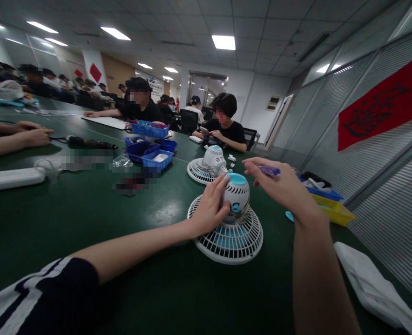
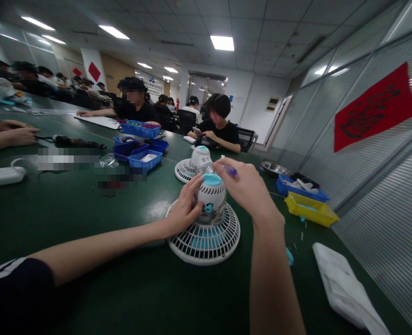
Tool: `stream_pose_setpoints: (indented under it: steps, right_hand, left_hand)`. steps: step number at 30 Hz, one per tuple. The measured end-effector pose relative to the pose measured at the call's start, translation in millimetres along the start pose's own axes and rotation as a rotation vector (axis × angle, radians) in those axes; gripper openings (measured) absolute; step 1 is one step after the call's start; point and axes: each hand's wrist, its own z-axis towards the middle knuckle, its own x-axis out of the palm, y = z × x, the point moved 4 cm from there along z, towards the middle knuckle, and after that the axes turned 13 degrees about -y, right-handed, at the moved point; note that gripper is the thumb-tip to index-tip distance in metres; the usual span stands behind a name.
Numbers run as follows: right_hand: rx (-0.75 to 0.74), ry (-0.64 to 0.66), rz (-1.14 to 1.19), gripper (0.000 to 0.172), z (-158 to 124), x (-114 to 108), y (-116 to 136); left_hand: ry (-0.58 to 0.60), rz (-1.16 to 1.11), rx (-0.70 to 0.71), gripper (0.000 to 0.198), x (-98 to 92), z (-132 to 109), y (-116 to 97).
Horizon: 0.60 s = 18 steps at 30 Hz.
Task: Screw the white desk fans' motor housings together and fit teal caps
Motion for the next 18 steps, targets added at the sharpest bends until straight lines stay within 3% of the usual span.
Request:
stream_pose_setpoints:
  steps: [4, 7, 12, 18]
  right_hand:
    - [0.029, -0.122, -0.014, 0.054, 2, -5, -3]
    - [0.036, -0.148, 0.001, 0.057, 3, -8, -1]
    - [0.058, -0.109, 0.129, 0.05, 3, -5, 2]
    - [0.172, -0.06, 0.182, 0.03, 4, -3, -18]
  left_hand:
    - [0.0, 0.001, 0.008, 0.058, 0.5, 0, 0]
    - [0.001, -0.001, 0.007, 0.057, 1.0, -1, 1]
    - [-0.005, -0.008, 0.014, 0.056, 0.8, -1, 2]
    - [-0.011, -0.019, 0.013, 0.055, 1.1, 0, 2]
